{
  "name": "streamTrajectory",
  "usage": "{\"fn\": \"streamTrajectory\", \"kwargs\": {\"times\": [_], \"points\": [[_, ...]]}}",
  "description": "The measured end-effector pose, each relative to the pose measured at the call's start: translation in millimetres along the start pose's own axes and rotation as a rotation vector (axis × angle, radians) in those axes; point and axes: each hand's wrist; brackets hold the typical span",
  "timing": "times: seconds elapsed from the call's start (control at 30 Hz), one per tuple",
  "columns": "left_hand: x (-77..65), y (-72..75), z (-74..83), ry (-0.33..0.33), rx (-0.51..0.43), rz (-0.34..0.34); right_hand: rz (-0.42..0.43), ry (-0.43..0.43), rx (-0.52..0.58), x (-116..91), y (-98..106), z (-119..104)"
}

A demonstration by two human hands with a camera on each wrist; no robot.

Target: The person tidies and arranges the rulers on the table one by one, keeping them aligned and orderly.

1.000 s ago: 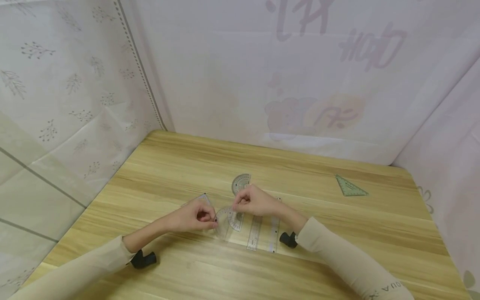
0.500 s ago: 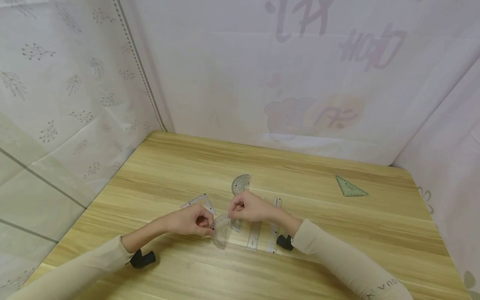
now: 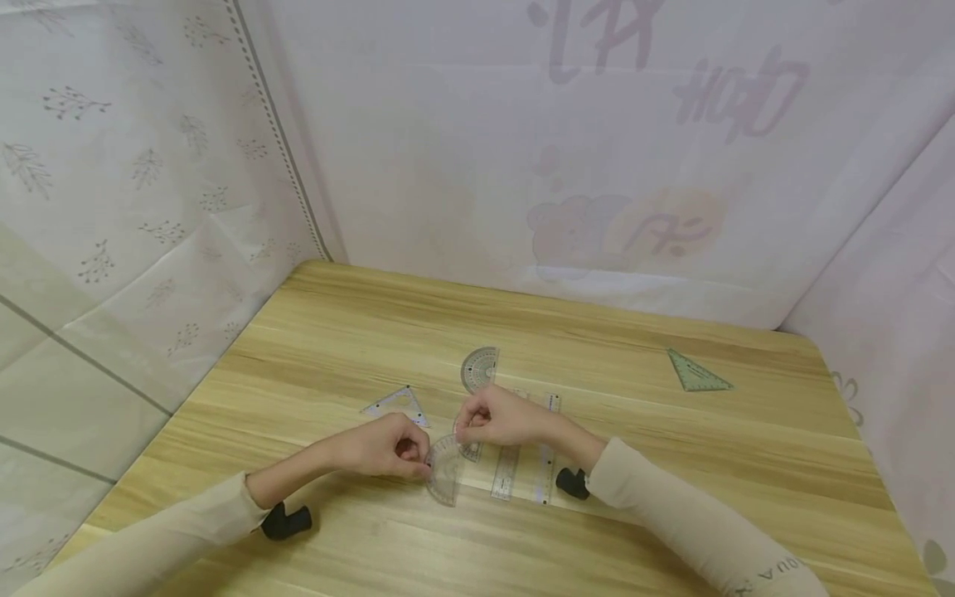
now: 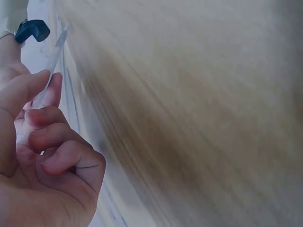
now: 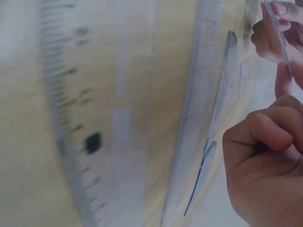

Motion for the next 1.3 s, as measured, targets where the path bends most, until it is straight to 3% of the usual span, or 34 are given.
{"fn": "streamTrajectory", "kwargs": {"times": [0.23, 0.43, 0.77, 1.1, 1.3], "points": [[-0.4, -3.4, 3.6, -0.008, -0.026, -0.025, -0.011, 0.056, -0.019, -5, -1, 4], [-1.3, -6.9, 6.8, 0.037, 0.001, -0.045, 0.002, 0.016, -0.049, -11, -7, 3], [-1.7, -8.7, 10.2, 0.099, 0.117, 0.007, 0.003, 0.0, -0.125, -11, -13, 0], [-1.8, -7.3, 14.0, 0.074, 0.191, 0.028, -0.002, 0.022, -0.238, -9, -16, -5], [-2.5, -8.5, 13.2, 0.082, 0.201, 0.031, -0.004, 0.032, -0.24, -10, -16, -7]]}}
Point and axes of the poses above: each hand's wrist, its own x-axis towards the middle knuckle, its own y-axis out of the back of the hand, z = x × y, and after that the axes turned 10 degrees about z, right-handed
